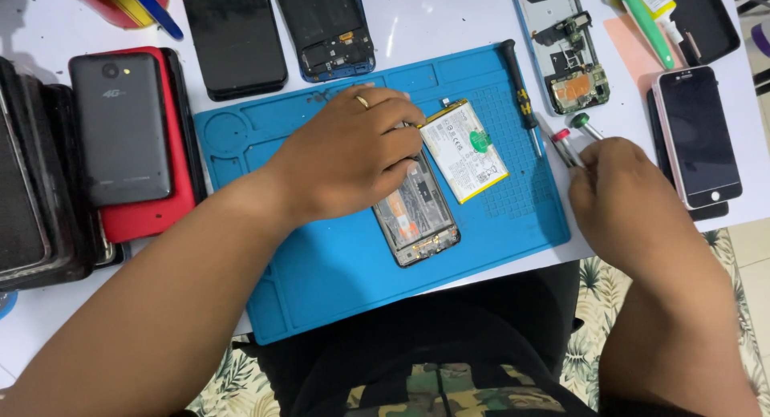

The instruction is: The person disassembles a smartphone on a blue mat, removes the motherboard and battery, and uses tweezers to detach small connectors. The person then places the motherboard and battery aside and continues to remove internal components.

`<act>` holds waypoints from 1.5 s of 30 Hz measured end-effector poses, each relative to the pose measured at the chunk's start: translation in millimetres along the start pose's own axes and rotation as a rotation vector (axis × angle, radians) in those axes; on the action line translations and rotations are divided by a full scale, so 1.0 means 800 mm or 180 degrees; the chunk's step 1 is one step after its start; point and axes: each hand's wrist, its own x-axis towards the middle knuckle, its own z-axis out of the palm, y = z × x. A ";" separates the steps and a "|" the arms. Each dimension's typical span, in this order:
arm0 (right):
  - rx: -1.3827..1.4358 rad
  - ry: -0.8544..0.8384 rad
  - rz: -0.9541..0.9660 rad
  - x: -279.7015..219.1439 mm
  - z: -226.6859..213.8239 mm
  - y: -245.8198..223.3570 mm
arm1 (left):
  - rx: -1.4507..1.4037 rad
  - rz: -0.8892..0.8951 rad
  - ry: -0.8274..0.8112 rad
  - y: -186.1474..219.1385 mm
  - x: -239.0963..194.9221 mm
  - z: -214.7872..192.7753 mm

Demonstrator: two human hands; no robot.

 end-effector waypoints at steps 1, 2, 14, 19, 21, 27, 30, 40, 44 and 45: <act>-0.0002 0.0011 -0.0007 -0.002 -0.002 0.008 | 0.0010 0.0002 0.0008 0.000 0.000 0.000; -0.0016 0.0119 -0.0095 -0.004 -0.003 0.015 | -0.0008 -0.0018 -0.0003 0.000 0.001 -0.001; -0.0139 0.0234 -0.0340 0.017 0.001 0.044 | -0.0005 -0.0052 0.0058 0.003 0.002 -0.001; -0.0303 0.0534 -0.0473 0.020 0.025 0.062 | -0.0076 -0.0079 0.0085 0.003 0.001 0.000; -0.0460 0.0808 -0.0701 0.025 0.035 0.073 | -0.0002 -0.0038 0.0128 0.004 0.001 0.001; -0.0078 0.0466 -0.0282 0.012 0.011 0.044 | -0.0001 -0.0051 0.0124 0.006 0.001 -0.002; -0.0051 0.0560 -0.0603 0.008 0.010 0.056 | -0.0004 -0.0075 0.0089 0.005 0.000 0.001; 0.0329 0.0502 -0.0930 0.013 0.042 -0.048 | -0.0110 -0.0114 0.0121 0.006 -0.003 0.001; 0.0363 0.0918 -0.1347 0.019 0.049 -0.043 | -0.0102 -0.0115 0.0151 0.006 -0.002 -0.001; 0.0334 0.1150 -0.1517 0.021 0.052 -0.039 | -0.0112 -0.0126 0.0129 0.006 -0.002 0.000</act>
